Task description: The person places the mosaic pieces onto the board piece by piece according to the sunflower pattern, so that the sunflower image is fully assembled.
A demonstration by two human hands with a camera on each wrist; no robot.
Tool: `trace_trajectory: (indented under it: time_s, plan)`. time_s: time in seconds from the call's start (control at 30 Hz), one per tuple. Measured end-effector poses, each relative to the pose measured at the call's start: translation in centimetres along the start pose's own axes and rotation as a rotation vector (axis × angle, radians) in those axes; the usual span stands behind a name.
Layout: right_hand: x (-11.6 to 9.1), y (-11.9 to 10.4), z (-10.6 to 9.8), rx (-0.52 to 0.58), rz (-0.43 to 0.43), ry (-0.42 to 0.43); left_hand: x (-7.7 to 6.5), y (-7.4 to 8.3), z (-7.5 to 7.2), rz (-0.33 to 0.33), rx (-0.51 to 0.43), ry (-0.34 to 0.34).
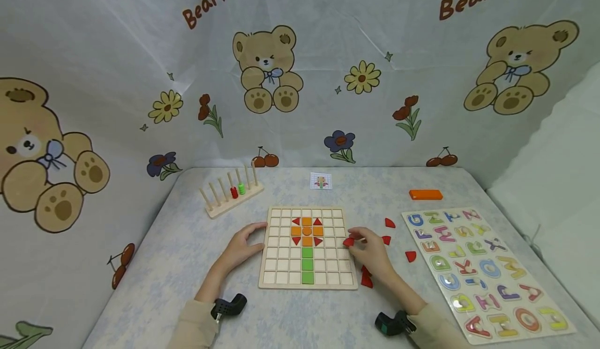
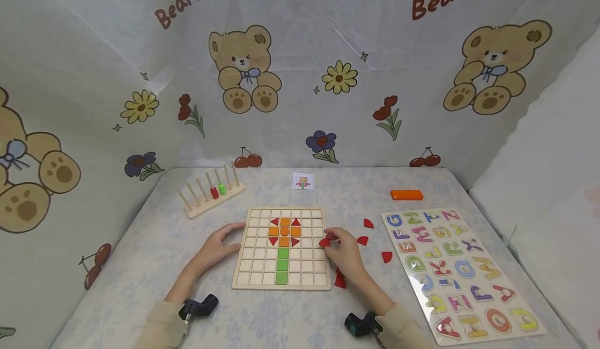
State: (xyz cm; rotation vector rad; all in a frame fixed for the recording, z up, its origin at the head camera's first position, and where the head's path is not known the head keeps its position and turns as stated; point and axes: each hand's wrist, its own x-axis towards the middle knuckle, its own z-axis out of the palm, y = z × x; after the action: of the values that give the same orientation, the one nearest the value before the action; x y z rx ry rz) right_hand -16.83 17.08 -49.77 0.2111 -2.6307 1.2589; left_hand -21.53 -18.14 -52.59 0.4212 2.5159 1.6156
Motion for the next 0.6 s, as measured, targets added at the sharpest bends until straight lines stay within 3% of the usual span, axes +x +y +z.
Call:
trace_trajectory:
  time_s: [0.27, 0.6]
  plan:
    - [-0.2, -2.0, 2.3, 0.113, -0.058, -0.093, -0.2, -0.1, 0.0, -0.003, -0.007, -0.008]
    - [0.0, -2.9, 4.1, 0.154, -0.163, -0.193, 0.0, 0.4, -0.1, 0.001, 0.013, -0.003]
